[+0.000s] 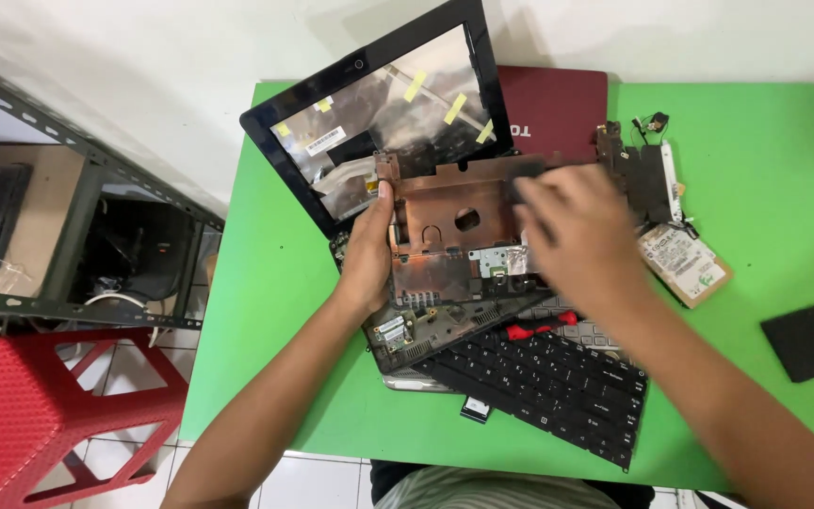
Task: Disassembling a laptop to remove internal components including the keyboard, hard drive, and internal chassis frame.
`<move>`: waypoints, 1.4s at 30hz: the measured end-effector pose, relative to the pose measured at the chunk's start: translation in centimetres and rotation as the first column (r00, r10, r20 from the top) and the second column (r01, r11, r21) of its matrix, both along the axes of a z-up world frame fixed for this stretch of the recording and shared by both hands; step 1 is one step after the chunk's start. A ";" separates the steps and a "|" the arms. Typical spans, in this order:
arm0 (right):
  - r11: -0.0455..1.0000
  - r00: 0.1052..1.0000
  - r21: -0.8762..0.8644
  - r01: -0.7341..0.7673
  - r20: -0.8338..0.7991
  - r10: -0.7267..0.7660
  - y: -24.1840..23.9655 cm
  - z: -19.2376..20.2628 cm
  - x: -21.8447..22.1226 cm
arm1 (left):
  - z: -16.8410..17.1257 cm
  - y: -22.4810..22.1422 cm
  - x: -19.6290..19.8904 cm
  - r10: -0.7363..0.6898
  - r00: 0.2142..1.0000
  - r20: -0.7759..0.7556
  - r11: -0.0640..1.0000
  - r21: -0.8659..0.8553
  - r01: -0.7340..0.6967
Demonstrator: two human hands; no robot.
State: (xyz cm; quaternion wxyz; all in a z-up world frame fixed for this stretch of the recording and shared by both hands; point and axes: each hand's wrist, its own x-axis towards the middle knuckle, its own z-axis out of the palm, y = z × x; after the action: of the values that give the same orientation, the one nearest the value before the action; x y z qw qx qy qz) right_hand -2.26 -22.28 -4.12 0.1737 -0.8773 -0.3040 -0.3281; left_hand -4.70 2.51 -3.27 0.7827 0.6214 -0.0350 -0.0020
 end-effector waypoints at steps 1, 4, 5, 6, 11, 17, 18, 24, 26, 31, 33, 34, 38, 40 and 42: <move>1.000 1.000 0.003 -0.002 -0.001 0.002 1.8 -0.2 0.0 | 0.3 -0.2 -0.3 0.002 1.000 -0.001 1.000 0.003 -0.002; 0.993 0.992 0.020 -0.120 -0.023 0.121 6.8 -1.2 0.0 | 0.1 -0.2 -0.5 0.011 0.994 -0.104 1.000 -0.021 -0.013; 0.986 0.986 0.008 -0.164 -0.031 0.164 8.0 -1.9 0.0 | -0.8 0.0 -0.1 0.006 0.992 -0.126 0.999 -0.049 -0.013; 0.978 0.978 -0.004 -0.207 -0.039 0.207 9.3 -2.5 0.0 | -1.6 0.3 0.3 0.002 0.989 -0.147 0.997 -0.077 -0.013; 0.971 0.972 0.025 -0.237 0.006 0.237 9.5 -1.5 2.1 | -1.8 0.1 1.5 0.078 0.985 -0.154 0.989 -0.110 -0.095; 0.972 0.972 0.041 -0.233 -0.012 0.234 9.9 -2.6 1.8 | -3.6 0.5 2.0 0.057 0.995 -0.083 0.996 -0.067 -0.063; 0.970 0.970 0.016 -0.243 -0.031 0.243 10.1 -3.3 1.3 | -2.5 0.3 1.5 0.070 0.994 -0.086 0.995 -0.063 -0.076; 0.939 0.932 -0.016 -0.343 -0.130 0.338 9.7 -1.5 -2.0 | 0.5 -0.3 1.2 0.123 0.983 -0.135 0.981 -0.131 -0.141; 0.951 0.946 0.000 -0.310 -0.104 0.308 9.0 -1.2 -0.6 | 0.3 -0.3 1.3 0.106 0.987 -0.121 0.986 -0.118 -0.121; 0.959 0.958 0.101 -0.266 -0.082 0.275 8.4 1.0 -0.2 | -1.4 0.3 1.6 0.058 0.994 -0.091 0.997 -0.054 -0.063; 0.944 0.934 0.042 -0.327 -0.135 0.330 8.6 -1.7 -0.4 | -3.2 0.7 2.2 0.058 0.995 -0.079 0.997 -0.055 -0.063; 0.945 0.935 0.044 -0.325 -0.137 0.328 8.6 -0.7 -1.1 | -3.2 0.7 2.2 0.056 0.995 -0.081 0.997 -0.053 -0.061; 0.927 0.908 0.071 -0.369 -0.187 0.376 8.2 0.2 -2.1 | -3.3 0.7 2.0 0.081 0.991 -0.105 0.987 -0.128 -0.094; 0.932 0.917 0.039 -0.360 -0.167 0.362 7.9 0.0 -1.3 | -2.2 0.5 1.8 0.072 0.993 -0.098 0.987 -0.135 -0.085; 0.975 0.974 -0.005 -0.224 -0.038 0.224 7.4 0.4 -0.1 | -0.1 -0.1 1.3 0.018 0.998 -0.057 0.991 -0.132 -0.025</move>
State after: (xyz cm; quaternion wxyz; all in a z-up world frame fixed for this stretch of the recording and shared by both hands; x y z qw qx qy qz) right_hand -2.37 -14.90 -3.70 0.2111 -0.8443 -0.3992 -0.2886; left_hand -3.43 2.44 -3.38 0.8230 0.5680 -0.0064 -0.0086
